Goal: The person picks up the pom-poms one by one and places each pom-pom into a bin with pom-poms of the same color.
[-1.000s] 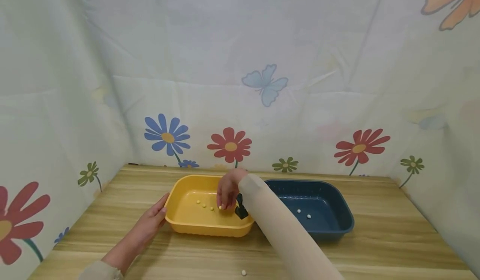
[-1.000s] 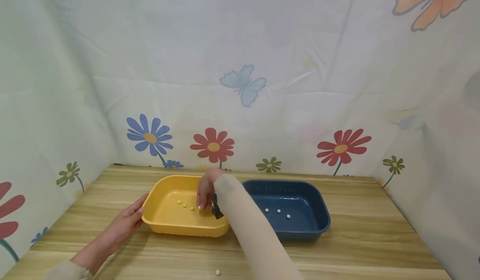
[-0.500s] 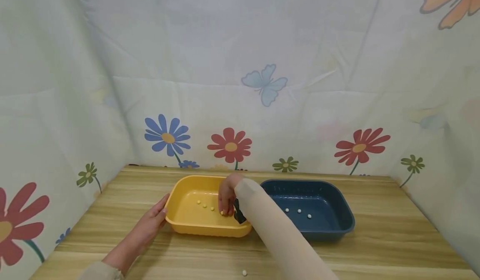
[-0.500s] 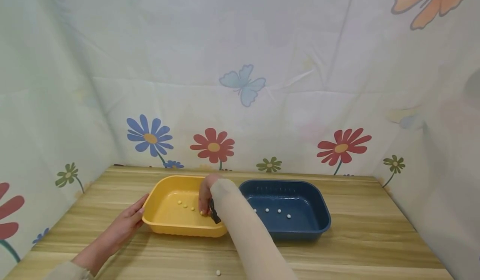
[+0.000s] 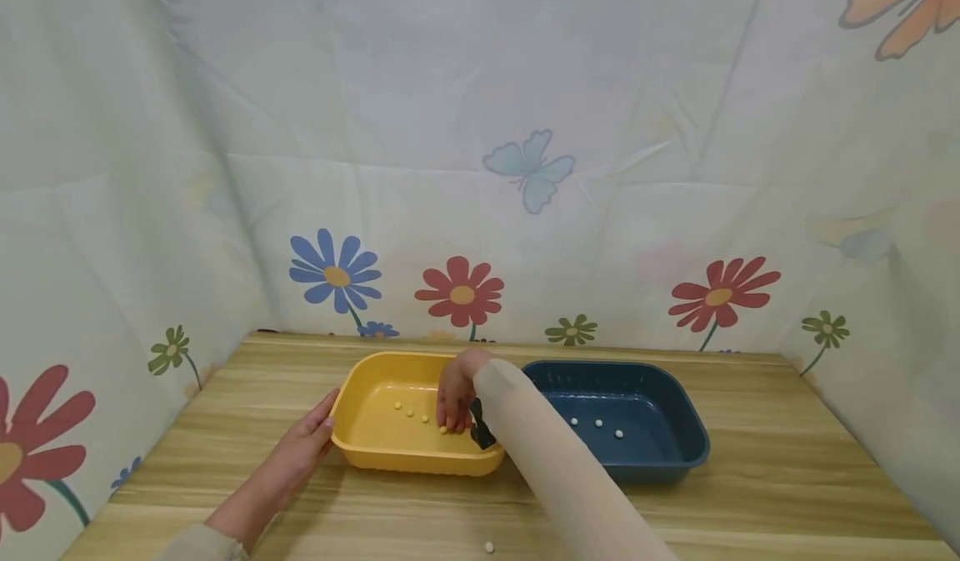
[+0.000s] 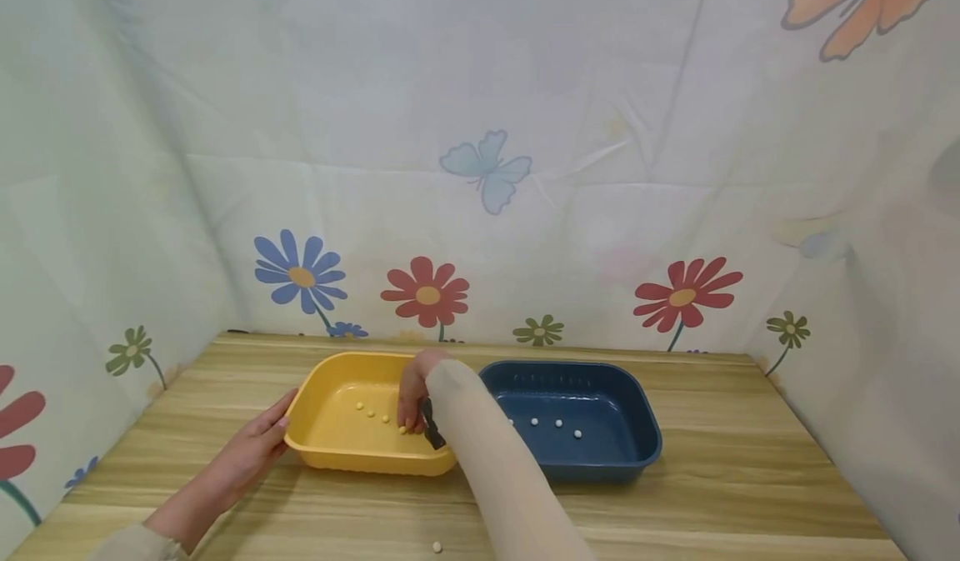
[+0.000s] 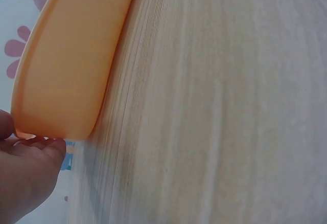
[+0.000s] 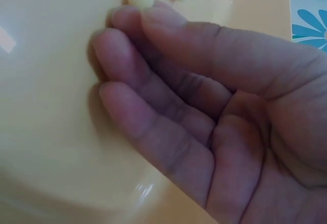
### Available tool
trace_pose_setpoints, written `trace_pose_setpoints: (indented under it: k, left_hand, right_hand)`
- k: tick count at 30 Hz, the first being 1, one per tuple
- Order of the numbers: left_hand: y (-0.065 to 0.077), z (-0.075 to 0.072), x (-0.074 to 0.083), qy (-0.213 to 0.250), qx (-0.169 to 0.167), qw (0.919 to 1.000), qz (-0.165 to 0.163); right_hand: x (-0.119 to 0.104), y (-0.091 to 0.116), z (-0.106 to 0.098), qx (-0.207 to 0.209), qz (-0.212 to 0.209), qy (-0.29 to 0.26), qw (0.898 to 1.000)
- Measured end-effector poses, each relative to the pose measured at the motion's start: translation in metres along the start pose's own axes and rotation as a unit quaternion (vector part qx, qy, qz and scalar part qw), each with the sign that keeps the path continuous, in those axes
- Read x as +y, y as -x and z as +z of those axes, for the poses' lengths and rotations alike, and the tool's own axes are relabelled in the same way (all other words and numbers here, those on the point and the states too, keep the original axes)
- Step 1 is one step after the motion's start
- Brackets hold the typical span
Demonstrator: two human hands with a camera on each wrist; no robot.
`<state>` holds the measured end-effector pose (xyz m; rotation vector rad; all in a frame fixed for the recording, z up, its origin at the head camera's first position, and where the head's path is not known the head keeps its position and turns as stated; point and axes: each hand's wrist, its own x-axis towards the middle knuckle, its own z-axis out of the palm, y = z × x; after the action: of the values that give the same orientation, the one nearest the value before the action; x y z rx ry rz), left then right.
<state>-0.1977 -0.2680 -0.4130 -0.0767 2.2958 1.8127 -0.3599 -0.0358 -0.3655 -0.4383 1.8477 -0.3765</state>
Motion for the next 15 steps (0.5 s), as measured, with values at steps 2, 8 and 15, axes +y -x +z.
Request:
trace_pose_setpoints:
  k: [2, 8, 15]
  left_hand:
    - [0.000, 0.000, 0.000, -0.002, 0.000, 1.0000, 0.001]
    - [0.000, 0.000, 0.000, -0.004, 0.005, 1.0000, -0.001]
    - [0.001, 0.001, -0.001, 0.003, 0.006, 1.0000, 0.003]
  right_hand:
    - [0.002, -0.002, -0.001, -0.003, -0.006, -0.005, 1.000]
    - [0.002, 0.003, -0.002, 0.042, -0.037, -0.008, 0.998]
    - [-0.007, 0.044, -0.005, 0.118, -0.120, 0.031, 0.985]
